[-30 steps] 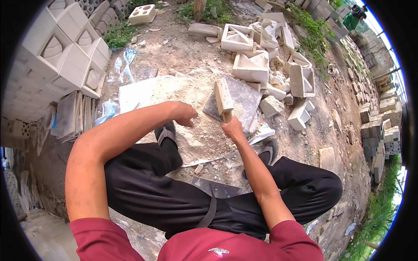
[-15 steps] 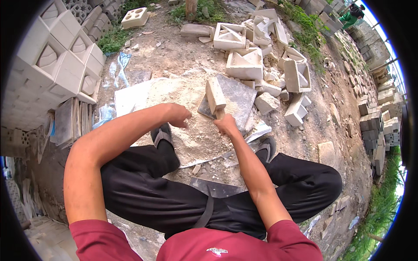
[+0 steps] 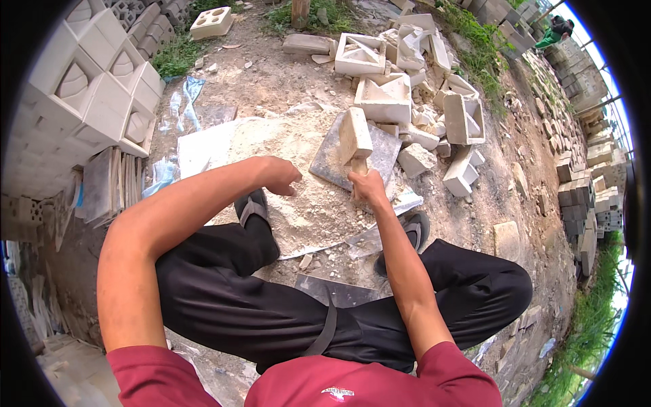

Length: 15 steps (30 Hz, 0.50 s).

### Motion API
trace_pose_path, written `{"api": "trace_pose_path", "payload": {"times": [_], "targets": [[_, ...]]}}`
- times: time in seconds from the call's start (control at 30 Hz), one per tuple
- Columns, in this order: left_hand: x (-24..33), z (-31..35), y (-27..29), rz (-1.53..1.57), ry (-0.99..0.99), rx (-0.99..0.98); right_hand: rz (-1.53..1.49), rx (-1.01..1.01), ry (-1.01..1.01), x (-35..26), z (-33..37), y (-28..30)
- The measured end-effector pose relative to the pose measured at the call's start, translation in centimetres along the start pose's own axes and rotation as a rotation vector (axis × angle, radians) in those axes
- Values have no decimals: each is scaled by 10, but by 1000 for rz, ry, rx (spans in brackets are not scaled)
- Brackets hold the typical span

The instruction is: The person rubs a small stone block against a larger stone slab to sand and smooth its surface, while seated on the ground surrounded by other construction materials.

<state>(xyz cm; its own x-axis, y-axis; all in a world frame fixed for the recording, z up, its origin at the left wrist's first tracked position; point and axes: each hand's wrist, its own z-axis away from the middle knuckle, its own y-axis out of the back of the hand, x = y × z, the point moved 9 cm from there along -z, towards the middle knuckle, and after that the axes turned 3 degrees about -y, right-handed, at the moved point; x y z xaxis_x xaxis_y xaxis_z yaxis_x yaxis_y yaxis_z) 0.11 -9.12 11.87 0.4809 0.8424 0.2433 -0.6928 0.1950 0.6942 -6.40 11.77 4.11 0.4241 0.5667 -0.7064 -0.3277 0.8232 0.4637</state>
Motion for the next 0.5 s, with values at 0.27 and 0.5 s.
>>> {"api": "trace_pose_path", "payload": {"times": [0.27,0.5], "targets": [[5,-3,16,12,-10,27,250,134,88,47,-5,-3],[7,-4,11,21,-30,14,87,248,135,19,2,6]]}}
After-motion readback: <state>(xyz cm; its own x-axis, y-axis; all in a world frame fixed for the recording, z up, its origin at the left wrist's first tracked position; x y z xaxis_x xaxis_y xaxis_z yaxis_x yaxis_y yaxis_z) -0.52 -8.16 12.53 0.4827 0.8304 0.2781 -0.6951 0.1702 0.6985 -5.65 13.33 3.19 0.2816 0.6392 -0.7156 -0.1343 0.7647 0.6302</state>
